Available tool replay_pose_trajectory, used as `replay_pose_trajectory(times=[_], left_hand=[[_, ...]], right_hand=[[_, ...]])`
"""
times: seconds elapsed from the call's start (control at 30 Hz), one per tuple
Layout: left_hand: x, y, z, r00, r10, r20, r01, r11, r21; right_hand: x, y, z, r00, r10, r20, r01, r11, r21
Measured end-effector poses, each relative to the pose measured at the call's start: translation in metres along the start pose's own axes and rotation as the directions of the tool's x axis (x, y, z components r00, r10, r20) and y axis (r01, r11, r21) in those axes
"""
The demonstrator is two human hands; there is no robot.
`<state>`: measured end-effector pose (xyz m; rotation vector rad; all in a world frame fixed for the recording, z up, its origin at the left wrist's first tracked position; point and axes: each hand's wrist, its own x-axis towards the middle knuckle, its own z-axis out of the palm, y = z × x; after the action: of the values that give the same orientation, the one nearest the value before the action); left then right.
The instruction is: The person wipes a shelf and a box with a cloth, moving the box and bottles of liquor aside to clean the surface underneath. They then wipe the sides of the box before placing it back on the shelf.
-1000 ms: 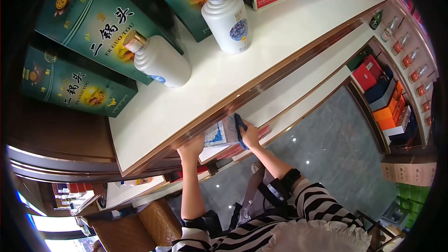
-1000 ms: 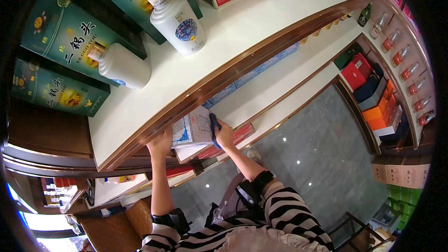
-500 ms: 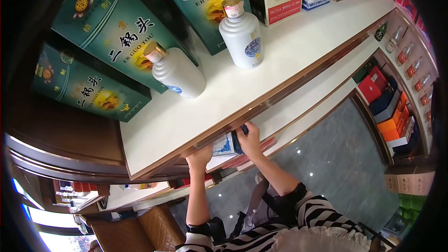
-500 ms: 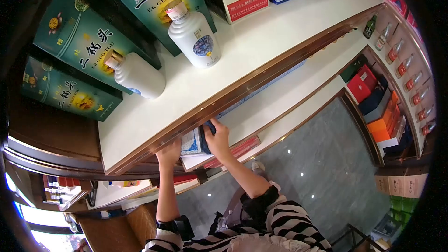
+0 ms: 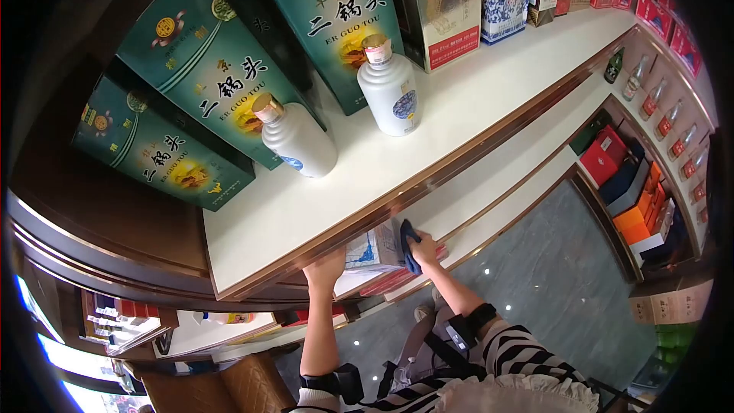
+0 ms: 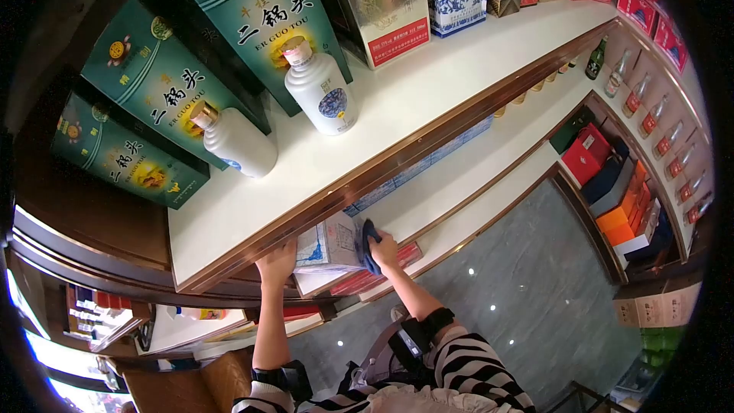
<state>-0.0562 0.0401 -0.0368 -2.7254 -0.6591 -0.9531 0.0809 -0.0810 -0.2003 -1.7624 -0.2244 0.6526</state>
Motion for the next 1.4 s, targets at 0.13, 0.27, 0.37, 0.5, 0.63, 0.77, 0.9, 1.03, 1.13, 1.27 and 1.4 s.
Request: replay_pose_trajectory(times=[0.13, 0.27, 0.37, 0.5, 0.63, 0.77, 0.9, 1.03, 1.13, 1.27, 1.4], left_hand=[[-0.002, -0.002, 0.005, 0.998, 0.051, -0.047, -0.047, 0.996, 0.082], [-0.002, -0.002, 0.004, 0.999, -0.006, -0.049, 0.006, 1.0, -0.003], [-0.004, -0.004, 0.005, 1.0, -0.019, -0.013, 0.019, 0.999, 0.031], [-0.003, -0.003, 0.002, 0.996, -0.073, 0.058, 0.077, 0.995, -0.06], [-0.004, -0.005, 0.005, 0.999, -0.034, 0.021, 0.035, 0.999, -0.038], [0.0, 0.004, -0.002, 0.993, -0.119, 0.021, 0.121, 0.978, -0.169], [0.006, 0.011, -0.009, 0.965, -0.261, -0.003, 0.233, 0.867, -0.44], [-0.002, -0.003, 0.001, 0.999, -0.007, -0.041, 0.002, 0.994, -0.11], [-0.008, -0.008, 0.007, 0.999, -0.03, -0.01, 0.03, 0.999, -0.011], [-0.003, -0.001, 0.001, 0.995, -0.042, 0.088, 0.037, 0.998, 0.054], [0.001, 0.002, -0.002, 0.998, -0.047, 0.05, 0.049, 0.998, -0.036]], right_hand=[[-0.033, -0.1, -0.015, 0.976, -0.209, -0.064, 0.214, 0.859, 0.464], [-0.056, -0.145, -0.009, 0.865, -0.493, -0.09, 0.493, 0.808, 0.323], [-0.049, -0.133, -0.004, 0.867, -0.489, -0.093, 0.497, 0.845, 0.198], [-0.02, -0.056, 0.008, 0.914, -0.403, -0.048, 0.402, 0.915, -0.034], [-0.004, 0.022, 0.007, 0.994, -0.062, 0.095, 0.08, 0.977, -0.197], [0.002, 0.014, -0.004, 0.988, -0.013, 0.152, 0.042, 0.981, -0.191], [-0.022, -0.087, -0.017, 0.996, -0.074, -0.055, 0.091, 0.879, 0.469], [-0.056, -0.147, -0.013, 0.841, -0.538, -0.055, 0.521, 0.779, 0.348], [-0.051, -0.141, -0.006, 0.853, -0.513, -0.092, 0.519, 0.817, 0.251], [-0.021, -0.077, 0.01, 0.903, -0.415, -0.108, 0.424, 0.902, 0.079], [-0.006, -0.016, 0.018, 0.986, -0.142, -0.084, 0.128, 0.979, -0.156]])
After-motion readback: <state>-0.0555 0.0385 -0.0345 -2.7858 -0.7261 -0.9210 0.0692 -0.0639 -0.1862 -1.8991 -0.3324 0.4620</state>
